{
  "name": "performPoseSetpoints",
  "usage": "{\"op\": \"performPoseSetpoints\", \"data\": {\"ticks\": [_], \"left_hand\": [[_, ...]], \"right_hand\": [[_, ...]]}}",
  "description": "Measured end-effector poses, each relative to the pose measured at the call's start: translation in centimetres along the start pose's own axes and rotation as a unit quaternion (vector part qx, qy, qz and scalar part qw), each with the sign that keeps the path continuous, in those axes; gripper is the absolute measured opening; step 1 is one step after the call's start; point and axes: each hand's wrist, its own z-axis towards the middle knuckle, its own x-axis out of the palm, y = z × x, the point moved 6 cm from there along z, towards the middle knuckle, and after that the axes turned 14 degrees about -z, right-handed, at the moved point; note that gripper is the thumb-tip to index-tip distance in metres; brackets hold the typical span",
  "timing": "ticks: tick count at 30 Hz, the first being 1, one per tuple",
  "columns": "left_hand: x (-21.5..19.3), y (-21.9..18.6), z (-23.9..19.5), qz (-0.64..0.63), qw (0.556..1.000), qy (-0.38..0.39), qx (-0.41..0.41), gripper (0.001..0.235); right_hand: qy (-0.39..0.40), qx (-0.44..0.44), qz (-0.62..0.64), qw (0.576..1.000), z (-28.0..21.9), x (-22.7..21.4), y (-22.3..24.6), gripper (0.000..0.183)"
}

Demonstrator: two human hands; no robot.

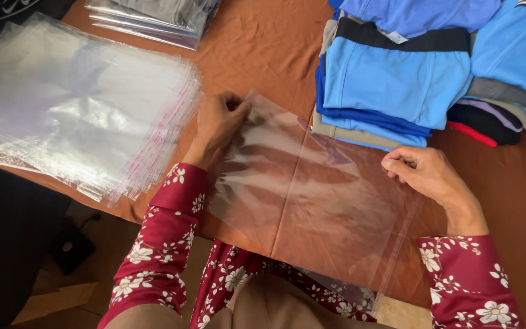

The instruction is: Packaging folded underwear into clear plastic bags

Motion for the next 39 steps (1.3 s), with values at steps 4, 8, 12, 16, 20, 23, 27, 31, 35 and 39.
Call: {"op": "performPoseSetpoints", "data": {"ticks": [4,8,12,16,20,23,27,31,35,39], "left_hand": [[-1.0,1.6,0.7,-0.128,0.991,0.036,0.005,0.019],[-1.2,2.5,0.7,-0.214,0.97,0.076,-0.091,0.023],[-1.4,3.1,0.7,-0.174,0.973,0.115,-0.097,0.021],[-1.7,2.3,0.4,-0.182,0.975,0.085,-0.099,0.015],[-1.9,2.9,0.9,-0.074,0.995,0.053,-0.042,0.015],[-2.7,0.9,-1.2,-0.025,0.998,0.056,-0.014,0.025],[-4.5,-2.4,-5.8,0.101,0.989,0.084,-0.07,0.039],[-6.2,-2.3,-10.5,0.149,0.979,0.098,-0.099,0.036],[-7.0,-3.1,-14.0,0.121,0.986,0.044,-0.103,0.033],[-7.1,-2.5,-15.9,0.194,0.98,-0.011,-0.028,0.034]], "right_hand": [[0.022,-0.003,0.041,0.999,0.4,0.1,-1.4,0.017],[0.047,-0.019,0.066,0.997,0.7,0.0,-2.1,0.021],[0.036,-0.018,0.062,0.997,0.7,0.2,-2.3,0.017],[0.018,-0.009,0.044,0.999,0.5,0.3,-1.4,0.016],[-0.028,-0.004,-0.03,0.999,0.2,0.2,-0.1,0.014],[-0.022,-0.014,-0.001,1.0,0.5,0.3,-1.2,0.015],[-0.024,0.0,-0.015,1.0,0.6,0.2,-1.2,0.015],[-0.009,-0.018,0.025,0.999,0.9,0.5,-1.7,0.014],[-0.003,-0.007,0.051,0.999,0.8,0.5,-1.7,0.014],[0.002,-0.019,0.063,0.998,0.9,0.5,-1.9,0.014]]}}
